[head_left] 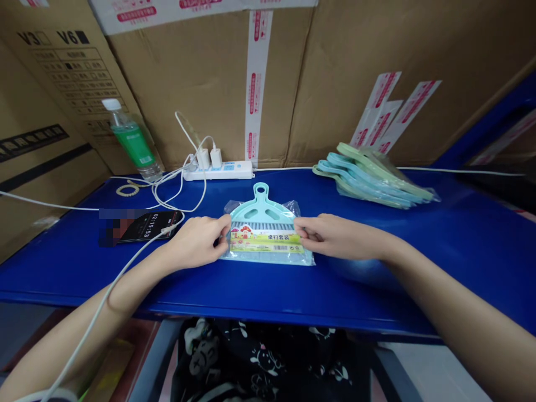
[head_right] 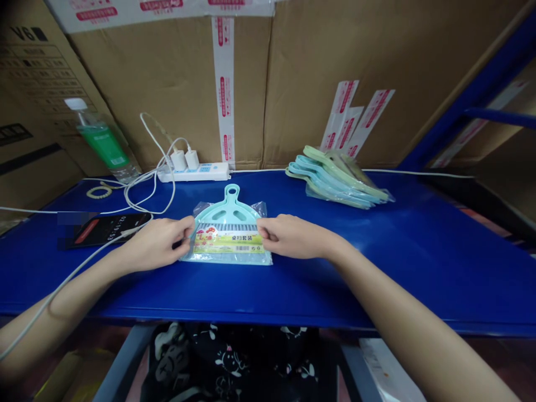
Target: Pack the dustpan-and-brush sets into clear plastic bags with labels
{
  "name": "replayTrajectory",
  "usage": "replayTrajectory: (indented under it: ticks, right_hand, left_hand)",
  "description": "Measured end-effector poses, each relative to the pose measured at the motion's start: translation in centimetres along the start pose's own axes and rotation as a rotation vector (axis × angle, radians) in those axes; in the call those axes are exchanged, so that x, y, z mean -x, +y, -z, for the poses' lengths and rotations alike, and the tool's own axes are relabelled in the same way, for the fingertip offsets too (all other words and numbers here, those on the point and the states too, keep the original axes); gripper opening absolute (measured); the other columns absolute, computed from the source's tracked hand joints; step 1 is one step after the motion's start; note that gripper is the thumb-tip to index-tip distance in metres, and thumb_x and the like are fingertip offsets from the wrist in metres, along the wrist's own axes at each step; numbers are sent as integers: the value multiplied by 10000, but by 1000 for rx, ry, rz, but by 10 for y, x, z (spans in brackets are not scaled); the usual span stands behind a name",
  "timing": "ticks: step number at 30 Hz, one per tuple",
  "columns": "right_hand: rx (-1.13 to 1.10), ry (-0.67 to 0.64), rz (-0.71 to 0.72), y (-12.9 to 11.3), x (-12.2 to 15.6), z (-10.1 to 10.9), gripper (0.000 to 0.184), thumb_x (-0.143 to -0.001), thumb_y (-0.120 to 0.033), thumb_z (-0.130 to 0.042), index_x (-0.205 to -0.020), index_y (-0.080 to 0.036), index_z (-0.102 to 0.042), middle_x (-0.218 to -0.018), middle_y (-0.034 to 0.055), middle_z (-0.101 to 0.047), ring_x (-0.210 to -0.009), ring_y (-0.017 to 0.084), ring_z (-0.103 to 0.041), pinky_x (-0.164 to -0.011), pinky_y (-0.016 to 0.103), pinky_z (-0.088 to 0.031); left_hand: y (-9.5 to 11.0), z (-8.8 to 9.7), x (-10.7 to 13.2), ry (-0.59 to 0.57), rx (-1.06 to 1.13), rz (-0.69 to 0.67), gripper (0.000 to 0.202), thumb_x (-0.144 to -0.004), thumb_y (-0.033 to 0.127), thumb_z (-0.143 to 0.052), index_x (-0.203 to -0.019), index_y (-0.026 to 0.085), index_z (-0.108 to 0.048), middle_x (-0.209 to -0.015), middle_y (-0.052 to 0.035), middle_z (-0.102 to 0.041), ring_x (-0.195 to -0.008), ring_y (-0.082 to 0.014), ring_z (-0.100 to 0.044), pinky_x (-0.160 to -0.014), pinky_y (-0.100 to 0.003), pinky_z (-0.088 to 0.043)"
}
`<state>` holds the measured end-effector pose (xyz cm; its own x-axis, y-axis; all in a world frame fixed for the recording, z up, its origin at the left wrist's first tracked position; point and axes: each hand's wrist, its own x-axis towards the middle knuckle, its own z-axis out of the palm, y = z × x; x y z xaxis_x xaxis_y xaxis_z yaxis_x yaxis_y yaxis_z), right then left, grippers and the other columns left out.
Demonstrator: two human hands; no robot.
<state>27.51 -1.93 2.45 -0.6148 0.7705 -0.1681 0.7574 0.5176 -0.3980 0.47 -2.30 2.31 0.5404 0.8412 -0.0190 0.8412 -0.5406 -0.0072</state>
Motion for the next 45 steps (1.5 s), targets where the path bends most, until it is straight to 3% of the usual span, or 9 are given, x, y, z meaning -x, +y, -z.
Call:
replayTrajectory:
  ticks: [3, 6, 12, 26, 30, 34, 38, 41, 45]
  right_hand:
    - [-16, 67, 65, 2, 2, 5, 215, -884, -279, -433, -676, -228, -409, -477, -81, -377, -441, 97, -314, -512, 255, -257]
    - [15, 255, 167, 0, 2, 5, 252, -916, -332, -400, -797, -207, -584, -521, -50, -457, -477, 110, -374, -533, 259, -291]
    - [180, 259, 459, -12, -8, -14, 353, -961, -276, -369, -1114, -200, -678, -777, 51, -646, -677, 159, -535, -650, 289, -373]
    - [256, 63, 320, -9, -4, -7, 311, -943, -261, -456, -1113, -229, -715, -927, 71, -755, -740, 188, -614, -704, 324, -391]
    - [212, 29, 252, -5, 3, 1, 303, -931, -325, -469, -957, -242, -760, -831, 55, -754, -660, 170, -585, -622, 293, -361]
    - [135, 3, 197, -1, 7, 11, 478, -940, -458, -412, -656, -226, -718, -545, -2, -585, -492, 113, -394, -535, 272, -286]
    - [40, -21, 144, 3, 7, 15, 564, -897, -614, -393, -622, -215, -681, -485, -60, -339, -482, 95, -221, -500, 256, -236]
    - [-31, 0, 123, 4, 3, 12, 567, -876, -639, -392, -609, -204, -638, -482, -72, -284, -470, 91, -212, -480, 251, -227]
    - [-183, -24, 76, 2, -1, 7, 528, -873, -622, -394, -582, -205, -536, -442, -56, -412, -434, 95, -373, -472, 242, -298]
  left_hand:
    - [0, 0, 2, 116, -20, -51, 115, -831, 213, -427, -888, 190, -524, -590, 24, -539, -563, -162, -553, -512, -259, -306]
    - [2, -2, 4, 185, 11, -253, 255, -914, 212, -361, -1062, 195, -568, -814, -23, -635, -687, -154, -607, -580, -250, -395]
    - [8, -11, 1, 69, -113, -431, 446, -918, 139, -393, -1314, 306, -512, -914, -17, -607, -728, -137, -606, -665, -245, -464]
    - [12, 2, 1, -8, -33, -208, 418, -850, 130, -449, -1142, 312, -686, -987, -12, -716, -801, -165, -664, -675, -247, -485]
    - [4, 8, 1, -25, 21, -148, 414, -837, 147, -422, -1054, 312, -733, -944, 2, -736, -760, -162, -658, -630, -237, -449]
    - [-12, 16, 0, -89, 123, -150, 436, -805, 136, -391, -984, 301, -753, -859, 27, -739, -694, -126, -633, -621, -213, -424]
    - [-21, 20, -1, -130, 189, -109, 407, -800, 144, -384, -908, 277, -754, -794, 38, -722, -619, -104, -591, -586, -200, -393]
    - [-19, 18, -2, -128, 192, -72, 353, -785, 131, -394, -840, 252, -721, -745, 43, -699, -597, -108, -571, -591, -211, -380]
    - [-10, 13, -2, -125, 120, -74, 258, -818, 148, -356, -824, 214, -605, -657, 27, -622, -597, -140, -568, -585, -234, -362]
